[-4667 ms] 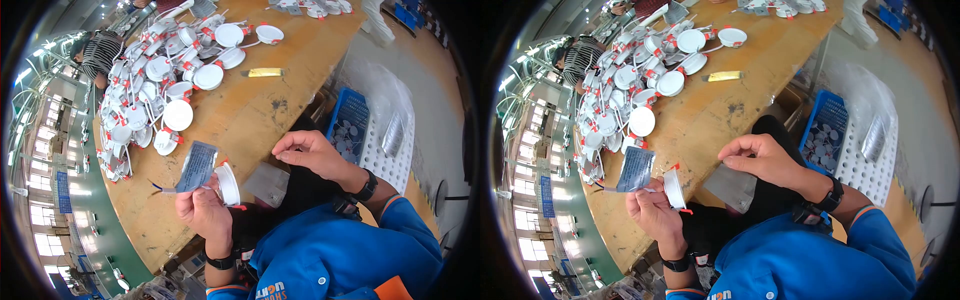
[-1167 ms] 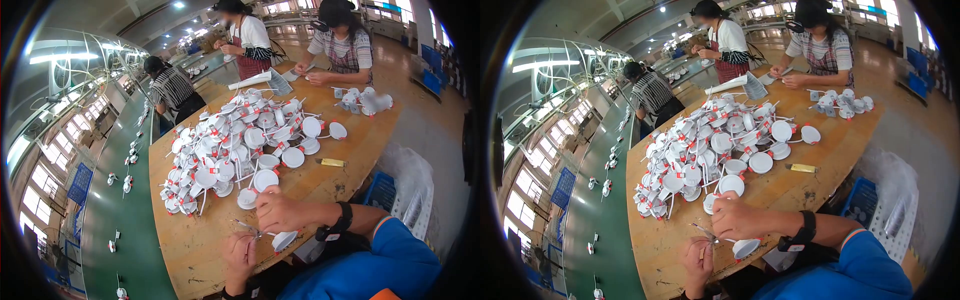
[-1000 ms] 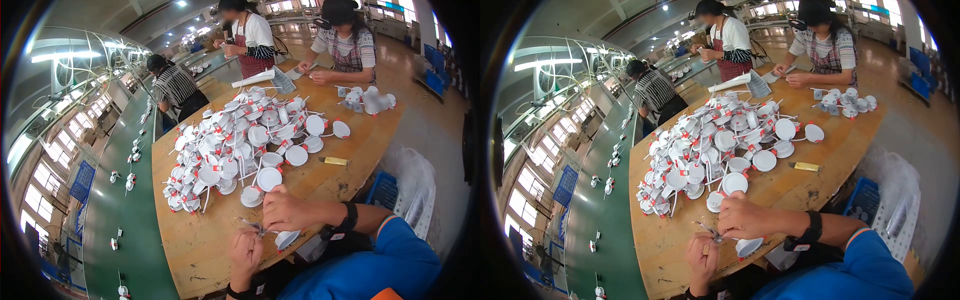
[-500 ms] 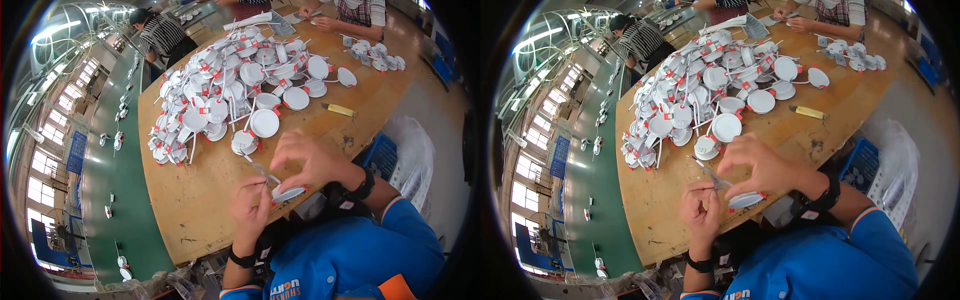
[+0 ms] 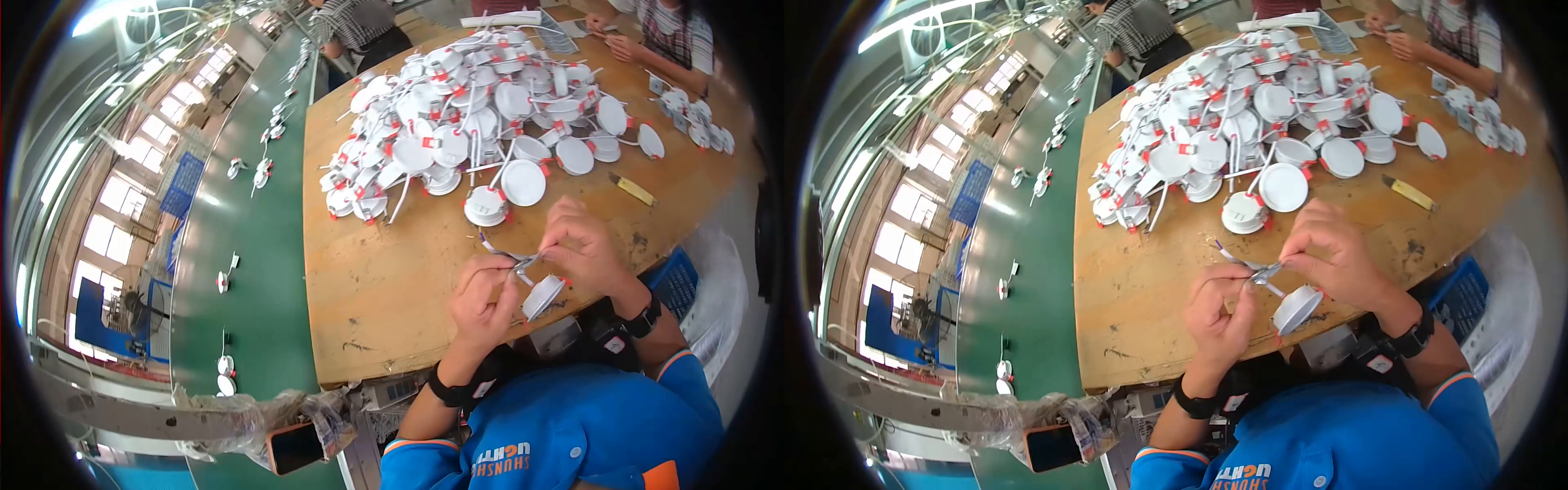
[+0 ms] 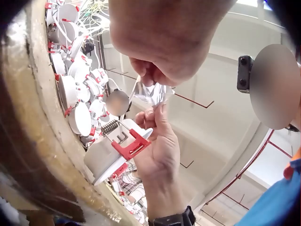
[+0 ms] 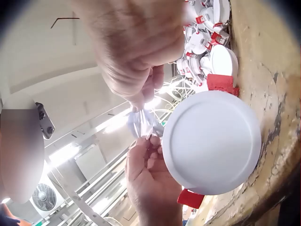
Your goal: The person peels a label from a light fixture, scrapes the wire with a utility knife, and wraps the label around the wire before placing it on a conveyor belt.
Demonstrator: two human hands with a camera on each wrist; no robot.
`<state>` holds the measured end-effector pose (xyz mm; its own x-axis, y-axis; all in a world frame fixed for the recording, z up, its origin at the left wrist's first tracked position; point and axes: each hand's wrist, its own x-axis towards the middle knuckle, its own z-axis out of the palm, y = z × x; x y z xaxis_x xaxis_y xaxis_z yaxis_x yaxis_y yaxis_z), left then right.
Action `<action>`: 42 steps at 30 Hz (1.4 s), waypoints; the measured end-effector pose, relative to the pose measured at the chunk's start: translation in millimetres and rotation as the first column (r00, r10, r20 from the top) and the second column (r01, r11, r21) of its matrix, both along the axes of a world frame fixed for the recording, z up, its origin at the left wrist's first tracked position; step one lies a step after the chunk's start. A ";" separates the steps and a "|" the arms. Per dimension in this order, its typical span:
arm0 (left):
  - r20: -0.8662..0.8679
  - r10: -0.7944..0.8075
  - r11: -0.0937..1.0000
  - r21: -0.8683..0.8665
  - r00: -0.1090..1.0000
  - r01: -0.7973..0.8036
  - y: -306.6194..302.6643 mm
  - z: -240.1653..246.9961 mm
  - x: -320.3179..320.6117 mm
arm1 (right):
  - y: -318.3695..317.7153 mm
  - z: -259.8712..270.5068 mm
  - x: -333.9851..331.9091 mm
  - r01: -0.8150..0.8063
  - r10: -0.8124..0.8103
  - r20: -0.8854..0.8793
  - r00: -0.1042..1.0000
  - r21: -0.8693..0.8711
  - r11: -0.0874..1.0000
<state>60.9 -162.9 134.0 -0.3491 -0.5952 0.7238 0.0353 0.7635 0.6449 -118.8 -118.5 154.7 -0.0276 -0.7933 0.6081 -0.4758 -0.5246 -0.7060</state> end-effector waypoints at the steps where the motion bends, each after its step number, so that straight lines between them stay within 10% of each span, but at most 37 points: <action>1: -0.047 -0.007 1.000 0.020 0.999 0.008 0.3 -2.3 -1.6 | -0.3 -0.4 -0.6 -0.017 0.015 0.056 0.998 0.028 0.999; 11: -0.127 0.178 0.966 0.213 0.976 -0.148 10.8 -28.0 28.4 | -15.3 -11.6 -19.5 -0.036 0.042 0.221 0.974 -0.032 0.999; 14: 0.000 0.060 0.995 0.082 0.998 -0.060 17.9 -22.4 24.0 | -18.7 -0.6 -24.8 -0.173 0.155 -0.186 0.970 -0.085 0.981; 18: -0.395 0.074 0.865 0.483 0.916 0.139 24.3 -37.8 9.6 | -18.2 -23.5 -25.0 -0.216 0.130 0.399 0.908 0.178 0.960; 23: -0.559 0.045 0.824 0.490 0.828 0.285 26.2 -51.5 6.0 | -17.2 -35.9 -34.6 -0.298 0.134 0.549 0.825 0.220 0.929; 29: -0.357 0.090 0.959 0.282 0.930 0.016 39.5 -56.5 1.5 | -22.3 -35.4 -52.6 -0.165 -0.052 0.690 0.722 0.244 0.956; 32: -0.027 0.076 0.990 -0.114 0.997 -0.079 47.4 -46.5 1.5 | -3.2 -23.0 -59.9 -0.015 -0.176 0.612 0.771 0.293 0.956; 39: -0.015 -0.091 0.989 -0.121 0.996 0.089 70.6 -68.7 -14.5 | 123.6 -5.2 -64.3 0.105 -0.396 0.470 0.789 0.532 0.840; 42: 0.000 -0.068 0.995 -0.075 0.998 0.068 71.5 -75.2 -15.0 | 172.7 -1.2 -52.6 -0.099 -0.173 0.438 0.882 0.533 0.840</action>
<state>46.0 -91.3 58.8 -0.3848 -0.5142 0.7665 0.0904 0.8054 0.5857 -171.4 54.2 153.5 -0.2256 -0.9742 0.0054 -0.0425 0.0043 -0.9991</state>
